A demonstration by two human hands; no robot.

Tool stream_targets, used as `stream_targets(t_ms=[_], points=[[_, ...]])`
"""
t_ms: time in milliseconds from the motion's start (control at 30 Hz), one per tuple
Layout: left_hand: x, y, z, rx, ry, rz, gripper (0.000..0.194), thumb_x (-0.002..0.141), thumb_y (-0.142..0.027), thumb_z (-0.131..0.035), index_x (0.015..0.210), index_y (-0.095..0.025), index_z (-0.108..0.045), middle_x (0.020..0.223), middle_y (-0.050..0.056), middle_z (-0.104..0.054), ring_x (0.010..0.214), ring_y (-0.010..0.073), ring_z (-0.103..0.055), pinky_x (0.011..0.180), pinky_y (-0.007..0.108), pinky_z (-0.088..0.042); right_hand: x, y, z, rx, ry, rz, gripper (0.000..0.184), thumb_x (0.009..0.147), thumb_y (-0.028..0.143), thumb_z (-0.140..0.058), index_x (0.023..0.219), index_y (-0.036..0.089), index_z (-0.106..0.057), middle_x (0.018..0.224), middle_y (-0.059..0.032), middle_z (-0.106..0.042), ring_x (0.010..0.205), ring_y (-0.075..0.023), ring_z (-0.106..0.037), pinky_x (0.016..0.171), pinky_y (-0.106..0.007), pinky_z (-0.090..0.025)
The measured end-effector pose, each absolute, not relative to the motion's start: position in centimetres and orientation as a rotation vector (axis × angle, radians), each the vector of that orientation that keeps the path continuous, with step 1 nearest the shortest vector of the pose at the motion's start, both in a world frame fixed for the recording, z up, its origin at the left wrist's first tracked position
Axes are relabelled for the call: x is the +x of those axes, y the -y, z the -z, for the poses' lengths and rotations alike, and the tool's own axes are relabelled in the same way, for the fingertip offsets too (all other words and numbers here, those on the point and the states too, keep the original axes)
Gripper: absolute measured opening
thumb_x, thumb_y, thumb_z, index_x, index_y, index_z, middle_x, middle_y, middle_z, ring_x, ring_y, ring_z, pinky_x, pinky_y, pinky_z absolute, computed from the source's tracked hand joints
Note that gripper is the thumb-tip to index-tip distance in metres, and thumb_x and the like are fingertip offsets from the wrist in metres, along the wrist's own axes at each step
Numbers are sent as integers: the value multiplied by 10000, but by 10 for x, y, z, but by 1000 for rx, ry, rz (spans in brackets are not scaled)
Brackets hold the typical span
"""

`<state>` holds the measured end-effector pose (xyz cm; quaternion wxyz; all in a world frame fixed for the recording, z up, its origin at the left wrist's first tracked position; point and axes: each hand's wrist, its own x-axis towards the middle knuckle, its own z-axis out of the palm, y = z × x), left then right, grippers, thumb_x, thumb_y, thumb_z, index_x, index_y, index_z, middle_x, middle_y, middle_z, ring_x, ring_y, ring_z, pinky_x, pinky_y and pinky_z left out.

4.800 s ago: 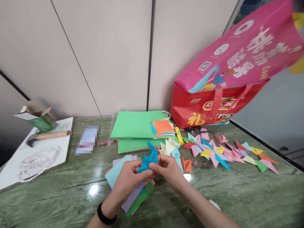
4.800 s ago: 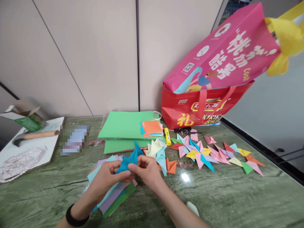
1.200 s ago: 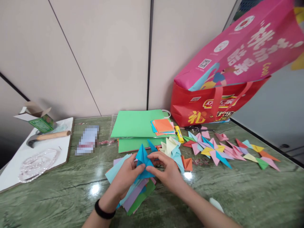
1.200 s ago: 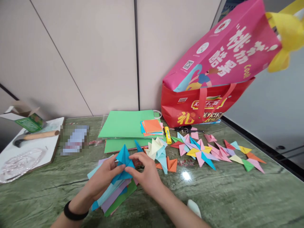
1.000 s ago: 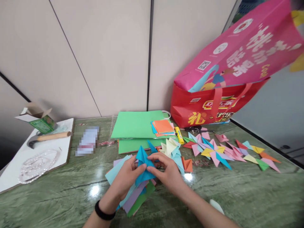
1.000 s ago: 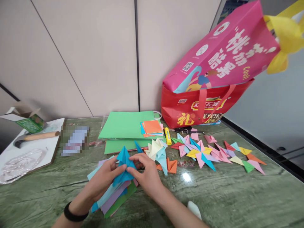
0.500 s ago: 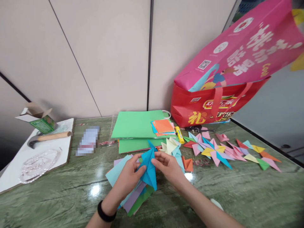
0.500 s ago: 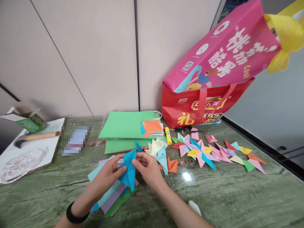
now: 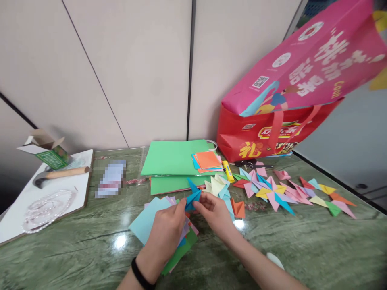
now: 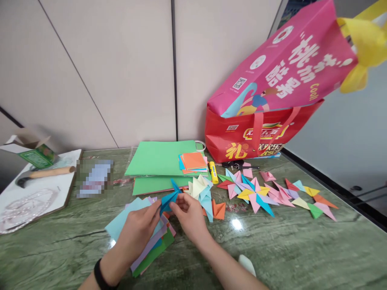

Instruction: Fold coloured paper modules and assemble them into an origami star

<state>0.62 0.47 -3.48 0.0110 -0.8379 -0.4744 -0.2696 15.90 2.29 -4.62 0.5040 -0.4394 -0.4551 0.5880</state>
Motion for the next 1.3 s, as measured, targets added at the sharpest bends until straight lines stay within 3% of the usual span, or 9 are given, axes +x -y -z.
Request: stream_targets(t_ms=[133,433,633,733,833,933,1033,1167,1300], points=[[7,-5,34,-2591,1384,843,267,850,-98,-398,1055,-101,-569,708,84,-721,567,198,-668,495,268,-491,158,-22,42,-1046,975,-1522,353,582,433,-759,757,172,-599,693,-14,-665,614,-169,-641,597,-292,-542],[14,-9,26,-2656,1998,1243,232,817,-158,-467,906,-175,-680,757,32,-742,664,188,-679,618,274,-514,161,-24,48,-1093,1051,-1464,328,630,461,-719,691,157,-613,677,-5,-620,628,-143,-585,590,-255,-507],[11,-13,15,-2680,2262,1746,204,767,-198,-537,894,-170,-694,913,56,-743,846,222,-675,757,322,-528,162,-25,50,-1059,1083,-1439,304,650,441,-714,632,154,-614,622,7,-584,604,-137,-555,631,-276,-501],[10,-14,14,-2673,2376,1939,254,764,-237,-561,981,-150,-660,968,85,-729,862,240,-678,720,340,-551,162,-24,47,-1056,988,-1466,294,610,408,-753,647,156,-607,603,9,-601,574,-129,-557,585,-260,-494],[9,-13,18,-2607,2394,1868,351,763,-242,-568,1103,-155,-586,997,89,-718,816,232,-688,675,344,-562,162,-24,45,-1025,918,-1473,310,558,341,-797,666,171,-561,577,37,-582,548,-111,-542,540,-232,-485],[9,-13,26,-2544,2240,1613,410,764,-210,-573,1173,-188,-543,949,70,-728,869,231,-677,758,370,-542,162,-24,43,-1003,924,-1497,332,563,311,-797,762,177,-567,623,30,-604,583,-116,-558,539,-227,-491],[6,-14,35,-2551,1992,1446,315,779,-189,-570,1092,-205,-600,984,72,-719,896,228,-667,791,381,-532,161,-23,43,-987,1009,-1501,301,610,315,-766,809,161,-602,695,-1,-627,641,-126,-572,564,-230,-500],[4,-15,39,-2504,1699,1335,185,771,-147,-585,940,-182,-649,927,81,-722,900,250,-651,824,447,-512,160,-22,45,-977,1096,-1466,226,639,303,-742,747,163,-600,626,33,-564,593,-107,-533,537,-213,-488],[5,-14,35,-2464,1579,1274,198,754,-103,-599,935,-174,-640,878,77,-716,852,258,-625,724,440,-533,159,-21,45,-1000,1150,-1437,199,667,299,-716,738,164,-588,619,40,-528,589,-104,-509,532,-212,-490]])
